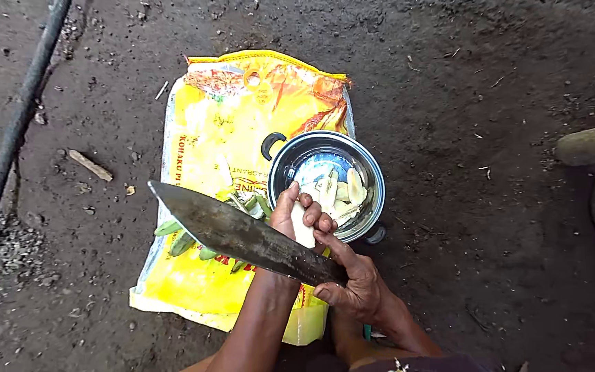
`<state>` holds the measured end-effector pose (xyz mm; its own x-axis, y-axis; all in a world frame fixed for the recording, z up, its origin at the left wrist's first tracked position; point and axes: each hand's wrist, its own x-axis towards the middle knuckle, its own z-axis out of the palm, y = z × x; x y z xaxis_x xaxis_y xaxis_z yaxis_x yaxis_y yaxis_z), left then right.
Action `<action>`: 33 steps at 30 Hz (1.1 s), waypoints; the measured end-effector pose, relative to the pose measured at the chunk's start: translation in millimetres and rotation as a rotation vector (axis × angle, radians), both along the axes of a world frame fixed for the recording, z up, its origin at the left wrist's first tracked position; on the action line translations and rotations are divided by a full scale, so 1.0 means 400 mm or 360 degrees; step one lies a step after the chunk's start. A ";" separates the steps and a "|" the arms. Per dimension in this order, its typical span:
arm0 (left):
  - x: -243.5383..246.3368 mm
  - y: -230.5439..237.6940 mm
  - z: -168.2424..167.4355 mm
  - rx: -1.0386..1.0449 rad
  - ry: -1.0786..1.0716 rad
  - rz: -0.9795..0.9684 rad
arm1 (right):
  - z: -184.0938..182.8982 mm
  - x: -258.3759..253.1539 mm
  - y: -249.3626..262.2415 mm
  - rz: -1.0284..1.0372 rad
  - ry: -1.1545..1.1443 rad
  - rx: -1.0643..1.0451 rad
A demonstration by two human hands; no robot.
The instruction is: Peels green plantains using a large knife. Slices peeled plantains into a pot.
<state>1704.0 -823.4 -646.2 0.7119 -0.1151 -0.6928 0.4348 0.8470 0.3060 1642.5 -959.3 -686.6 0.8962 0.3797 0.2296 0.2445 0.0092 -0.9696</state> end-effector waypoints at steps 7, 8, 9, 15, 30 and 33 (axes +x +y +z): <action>-0.025 -0.001 -0.025 -0.0030 -0.0175 -0.0071 | -0.020 -0.010 -0.015 0.0106 0.0073 -0.0009; -0.027 0.000 -0.031 -0.0063 -0.0208 -0.0073 | -0.021 -0.011 -0.017 0.0111 0.0090 -0.0016; -0.030 -0.001 -0.035 -0.0092 -0.0233 -0.0066 | -0.021 -0.012 -0.020 0.0114 0.0099 -0.0027; -0.032 -0.007 -0.035 -0.0102 -0.0197 -0.0065 | -0.024 -0.014 -0.022 0.0078 0.0091 -0.0073; -0.051 -0.003 -0.022 -0.0198 -0.0072 -0.0085 | -0.027 -0.010 -0.024 0.0085 0.0218 -0.0063; -0.039 0.004 -0.022 -0.0078 -0.0010 -0.0109 | -0.024 -0.011 -0.025 0.0173 0.0238 -0.0122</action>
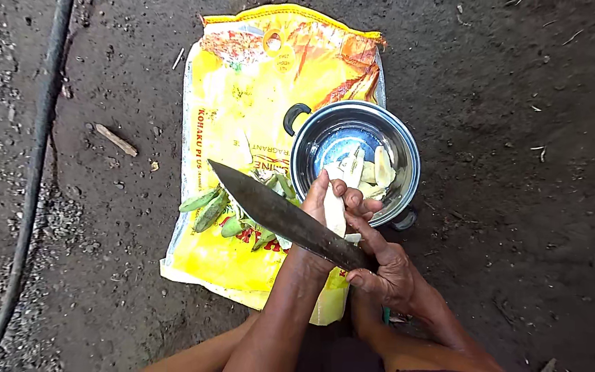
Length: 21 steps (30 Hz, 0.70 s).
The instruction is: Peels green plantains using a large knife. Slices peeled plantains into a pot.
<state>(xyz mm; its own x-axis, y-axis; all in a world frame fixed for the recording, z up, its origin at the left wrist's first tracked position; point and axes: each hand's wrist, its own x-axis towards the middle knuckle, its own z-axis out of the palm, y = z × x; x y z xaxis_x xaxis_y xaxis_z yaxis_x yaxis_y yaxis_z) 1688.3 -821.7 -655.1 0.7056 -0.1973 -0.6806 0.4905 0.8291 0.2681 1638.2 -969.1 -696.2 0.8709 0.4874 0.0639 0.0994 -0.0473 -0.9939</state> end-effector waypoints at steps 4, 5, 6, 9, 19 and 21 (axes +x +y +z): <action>0.006 0.009 -0.013 -0.0058 0.0026 -0.0010 | -0.004 0.007 0.003 0.0047 -0.0009 0.0003; 0.009 0.010 -0.017 -0.0077 0.0034 -0.0009 | -0.006 0.008 0.003 0.0053 -0.0010 -0.0014; 0.012 0.010 -0.021 -0.0087 0.0045 -0.0003 | -0.007 0.009 0.003 0.0062 -0.0002 -0.0033; 0.014 0.015 -0.033 -0.0101 0.0001 -0.0023 | -0.011 0.016 0.003 0.0105 0.0066 -0.0056; -0.013 0.023 -0.057 -0.0256 -0.0213 -0.0046 | -0.013 0.011 0.005 0.0065 0.0154 -0.0063; -0.012 0.023 -0.053 -0.0250 -0.0206 -0.0050 | -0.015 0.010 0.006 0.0071 0.0157 -0.0045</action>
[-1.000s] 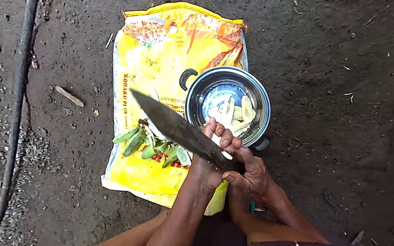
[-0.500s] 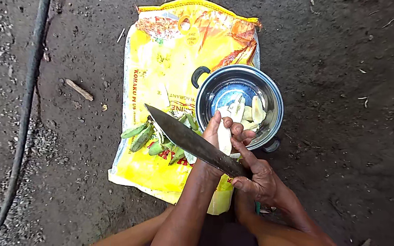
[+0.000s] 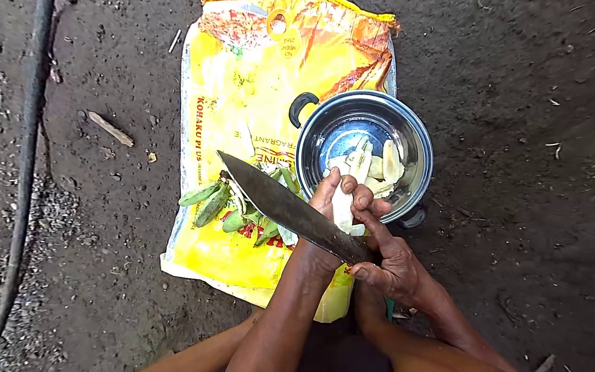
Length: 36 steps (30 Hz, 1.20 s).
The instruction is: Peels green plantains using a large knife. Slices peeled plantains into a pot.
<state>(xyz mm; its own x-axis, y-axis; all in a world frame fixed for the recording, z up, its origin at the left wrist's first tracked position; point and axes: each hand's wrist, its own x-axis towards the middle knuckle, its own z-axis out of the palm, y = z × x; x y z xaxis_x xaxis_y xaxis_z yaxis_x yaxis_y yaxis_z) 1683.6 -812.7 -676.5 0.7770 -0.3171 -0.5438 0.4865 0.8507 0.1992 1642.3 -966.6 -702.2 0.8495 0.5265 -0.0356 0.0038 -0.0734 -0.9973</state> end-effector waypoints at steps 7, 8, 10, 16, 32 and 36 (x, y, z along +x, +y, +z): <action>-0.013 -0.008 -0.002 -0.0107 0.0051 -0.0031 | -0.004 -0.009 0.002 -0.0090 -0.0060 -0.0025; -0.014 -0.009 0.000 -0.0108 0.0055 -0.0034 | -0.004 -0.008 0.002 -0.0097 -0.0053 -0.0011; -0.015 -0.009 0.003 -0.0104 0.0037 -0.0033 | -0.003 -0.007 0.002 -0.0094 -0.0044 -0.0003; -0.016 -0.011 0.000 -0.0191 0.0094 -0.0002 | -0.006 -0.010 0.010 -0.0163 -0.0112 -0.0069; -0.014 0.001 -0.006 -0.0170 -0.0051 -0.0116 | 0.011 0.004 -0.010 -0.0024 0.0006 -0.0115; -0.021 -0.006 -0.006 -0.0200 -0.0126 -0.0084 | 0.007 0.000 -0.008 -0.0055 0.0036 -0.0113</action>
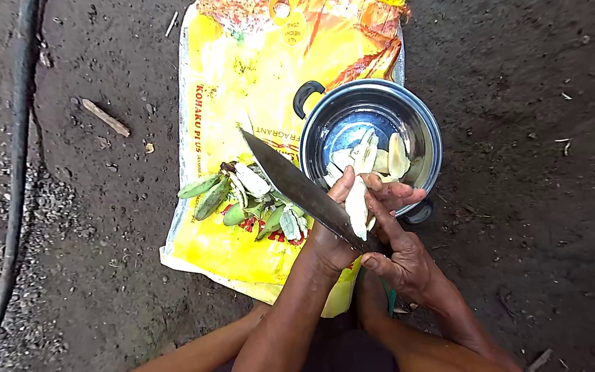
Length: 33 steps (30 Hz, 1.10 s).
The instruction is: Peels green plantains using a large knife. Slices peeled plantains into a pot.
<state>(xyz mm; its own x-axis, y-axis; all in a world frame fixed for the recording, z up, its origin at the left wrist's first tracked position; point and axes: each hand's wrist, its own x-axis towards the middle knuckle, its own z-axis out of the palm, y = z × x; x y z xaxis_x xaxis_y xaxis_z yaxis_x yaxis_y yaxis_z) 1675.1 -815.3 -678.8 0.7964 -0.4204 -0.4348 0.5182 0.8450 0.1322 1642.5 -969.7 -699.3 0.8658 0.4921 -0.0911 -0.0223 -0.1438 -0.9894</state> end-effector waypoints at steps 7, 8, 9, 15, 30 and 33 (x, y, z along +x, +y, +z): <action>-0.012 -0.025 -0.004 0.0067 0.0137 0.0111 | -0.012 -0.011 0.006 -0.0149 0.0011 0.0007; -0.013 -0.030 -0.006 0.0082 0.0111 0.0118 | -0.015 -0.010 0.007 -0.0188 -0.0007 0.0004; -0.014 -0.036 -0.008 0.0079 0.0072 0.0128 | -0.017 -0.009 0.005 -0.0210 -0.0016 0.0014; 0.000 -0.051 -0.002 0.0076 0.0111 0.0226 | -0.023 0.004 0.003 -0.0212 -0.0042 -0.0025; 0.106 -0.011 -0.059 0.1934 -0.0200 -0.0437 | -0.022 0.065 -0.002 -0.0360 0.0754 0.0206; 0.117 -0.005 -0.065 0.2270 -0.0495 -0.0662 | -0.021 0.075 -0.017 -0.0452 0.0759 0.0168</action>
